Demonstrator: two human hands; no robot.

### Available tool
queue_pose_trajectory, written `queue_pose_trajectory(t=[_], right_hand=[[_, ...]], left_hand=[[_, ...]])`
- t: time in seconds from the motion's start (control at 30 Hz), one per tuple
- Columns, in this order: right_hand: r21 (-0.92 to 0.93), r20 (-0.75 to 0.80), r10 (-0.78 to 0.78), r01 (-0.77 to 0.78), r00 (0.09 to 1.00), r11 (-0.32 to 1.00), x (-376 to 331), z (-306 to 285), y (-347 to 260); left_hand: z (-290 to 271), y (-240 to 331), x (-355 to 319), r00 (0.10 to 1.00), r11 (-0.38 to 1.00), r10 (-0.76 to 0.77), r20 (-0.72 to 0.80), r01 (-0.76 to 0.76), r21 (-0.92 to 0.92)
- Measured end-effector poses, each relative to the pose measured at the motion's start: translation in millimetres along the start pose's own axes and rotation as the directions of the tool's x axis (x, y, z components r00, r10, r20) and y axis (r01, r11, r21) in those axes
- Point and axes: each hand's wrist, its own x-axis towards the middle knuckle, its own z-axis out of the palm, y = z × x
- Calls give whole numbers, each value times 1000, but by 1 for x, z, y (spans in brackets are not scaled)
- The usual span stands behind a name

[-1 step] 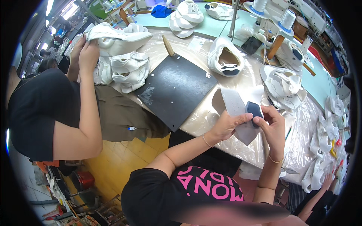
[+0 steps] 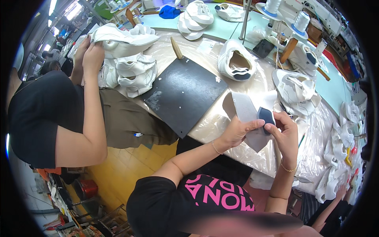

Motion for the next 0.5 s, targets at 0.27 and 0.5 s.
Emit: queue_pose_trajectory(t=[0.27, 0.5], right_hand=[[-361, 119, -83, 121, 989, 925, 6, -1, -14], [-686, 281, -336, 433, 899, 585, -40, 17, -7]], left_hand=[[-8, 0, 4, 1000, 989, -2, 13, 0, 145], [-61, -21, -38, 910, 613, -401, -102, 349, 708]])
